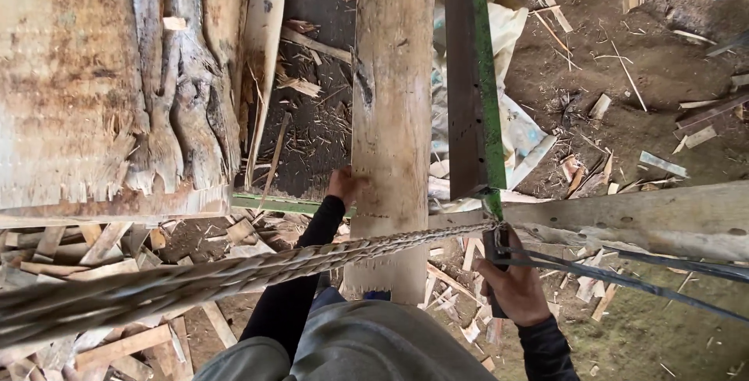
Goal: Cutting thin wood sheets using a manual lever-operated shear.
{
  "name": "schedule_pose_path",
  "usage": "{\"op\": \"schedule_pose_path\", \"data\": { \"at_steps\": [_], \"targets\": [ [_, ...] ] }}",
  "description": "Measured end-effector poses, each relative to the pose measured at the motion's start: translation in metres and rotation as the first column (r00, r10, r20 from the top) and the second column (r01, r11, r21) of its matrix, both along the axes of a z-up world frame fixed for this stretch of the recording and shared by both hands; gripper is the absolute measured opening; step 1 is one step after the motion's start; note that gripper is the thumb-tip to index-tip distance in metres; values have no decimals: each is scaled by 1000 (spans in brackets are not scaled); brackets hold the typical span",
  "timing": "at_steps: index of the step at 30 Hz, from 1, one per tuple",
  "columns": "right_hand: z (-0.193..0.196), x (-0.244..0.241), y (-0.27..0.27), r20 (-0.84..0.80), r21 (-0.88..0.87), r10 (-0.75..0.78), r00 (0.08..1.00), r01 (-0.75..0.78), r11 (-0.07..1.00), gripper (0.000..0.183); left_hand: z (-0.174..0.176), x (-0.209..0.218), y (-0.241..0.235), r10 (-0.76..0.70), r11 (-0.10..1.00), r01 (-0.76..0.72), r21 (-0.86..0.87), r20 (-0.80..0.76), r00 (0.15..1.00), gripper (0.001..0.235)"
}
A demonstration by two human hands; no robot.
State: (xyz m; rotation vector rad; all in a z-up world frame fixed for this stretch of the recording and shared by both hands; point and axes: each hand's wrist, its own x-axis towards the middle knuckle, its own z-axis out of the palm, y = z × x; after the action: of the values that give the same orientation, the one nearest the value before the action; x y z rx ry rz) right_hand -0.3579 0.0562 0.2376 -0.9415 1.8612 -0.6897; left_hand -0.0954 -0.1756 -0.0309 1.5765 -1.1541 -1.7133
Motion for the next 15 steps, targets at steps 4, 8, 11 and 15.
{"op": "schedule_pose_path", "data": {
  "at_steps": [4, 8, 11, 15],
  "targets": [
    [9, -4, -3, -6, 19, 5, 1000, -5, 1000, 72, -15, -9, -30, -33, 999, 33, 8, -30, 999, 14],
    [-1, 2, -5, -60, -13, 68, 996, -69, 998, 62, -2, -21, -55, 7, 999, -7, -32, -29, 1000, 22],
    [5, 11, -8, -66, 19, 60, 996, -59, 998, 62, -10, -26, -61, 15, 1000, -15, -14, 46, 999, 24],
    [13, 4, -9, -61, 30, 65, 996, -63, 998, 69, -10, -32, -61, 66, 998, -66, -4, 30, 997, 27]
  ]
}}
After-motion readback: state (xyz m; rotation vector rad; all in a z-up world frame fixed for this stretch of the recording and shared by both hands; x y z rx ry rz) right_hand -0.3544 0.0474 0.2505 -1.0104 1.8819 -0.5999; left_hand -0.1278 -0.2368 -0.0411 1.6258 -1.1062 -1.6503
